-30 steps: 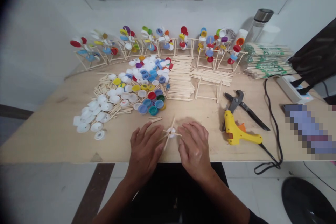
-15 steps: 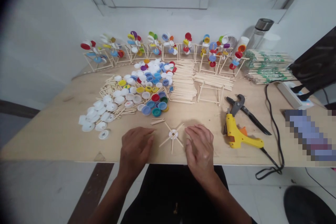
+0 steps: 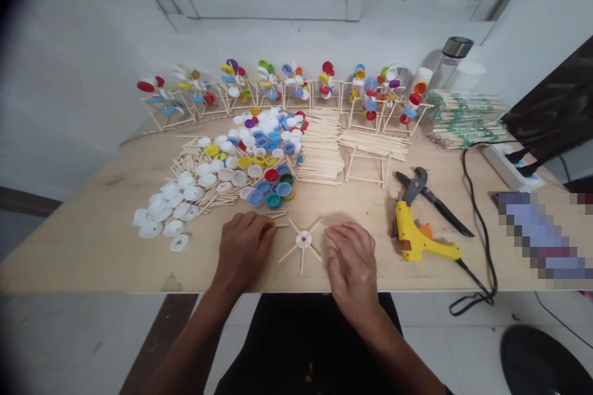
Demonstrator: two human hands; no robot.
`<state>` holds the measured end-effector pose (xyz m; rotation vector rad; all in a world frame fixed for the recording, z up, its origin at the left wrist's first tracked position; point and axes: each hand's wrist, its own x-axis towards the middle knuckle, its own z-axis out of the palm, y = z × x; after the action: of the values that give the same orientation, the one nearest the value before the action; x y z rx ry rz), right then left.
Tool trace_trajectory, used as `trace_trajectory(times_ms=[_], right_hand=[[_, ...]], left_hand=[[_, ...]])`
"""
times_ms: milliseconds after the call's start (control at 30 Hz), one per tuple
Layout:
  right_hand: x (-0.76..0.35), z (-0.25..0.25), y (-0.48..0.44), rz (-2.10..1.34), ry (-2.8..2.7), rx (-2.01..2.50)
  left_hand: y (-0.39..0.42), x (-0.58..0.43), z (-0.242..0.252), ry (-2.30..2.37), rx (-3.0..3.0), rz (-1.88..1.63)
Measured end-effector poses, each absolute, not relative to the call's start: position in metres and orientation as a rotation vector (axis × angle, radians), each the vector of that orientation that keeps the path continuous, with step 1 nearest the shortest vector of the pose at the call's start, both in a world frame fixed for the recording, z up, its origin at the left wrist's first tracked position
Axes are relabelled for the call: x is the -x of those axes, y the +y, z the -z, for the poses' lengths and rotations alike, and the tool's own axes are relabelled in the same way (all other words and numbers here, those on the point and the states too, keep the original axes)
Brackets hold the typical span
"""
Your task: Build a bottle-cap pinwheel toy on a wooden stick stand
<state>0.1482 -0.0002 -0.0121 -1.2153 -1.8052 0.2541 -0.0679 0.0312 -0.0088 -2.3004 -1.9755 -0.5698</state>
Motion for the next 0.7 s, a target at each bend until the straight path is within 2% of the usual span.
trace_trajectory(times_ms=[133,300,467,700], right_hand=[[-0.167,-0.006,-0.009,-0.246,-1.831,1.205],[-0.225,-0.022,-0.011,0.005,-1.891,1.344],[-0.287,-0.015,-0.008,0.221,-2.039,1.57],[-0.31,-0.005,-0.002,0.253,-2.323,1.711]], left_hand=[[0.03,0.072,0.007,-1.954,2.38,0.529],[0.027,0.082,0.009,-1.885,2.456,0.526],[0.027,0.086,0.012,-1.829,2.53,0.529],[0.031,0.08,0.003,-1.852,2.568,0.37]])
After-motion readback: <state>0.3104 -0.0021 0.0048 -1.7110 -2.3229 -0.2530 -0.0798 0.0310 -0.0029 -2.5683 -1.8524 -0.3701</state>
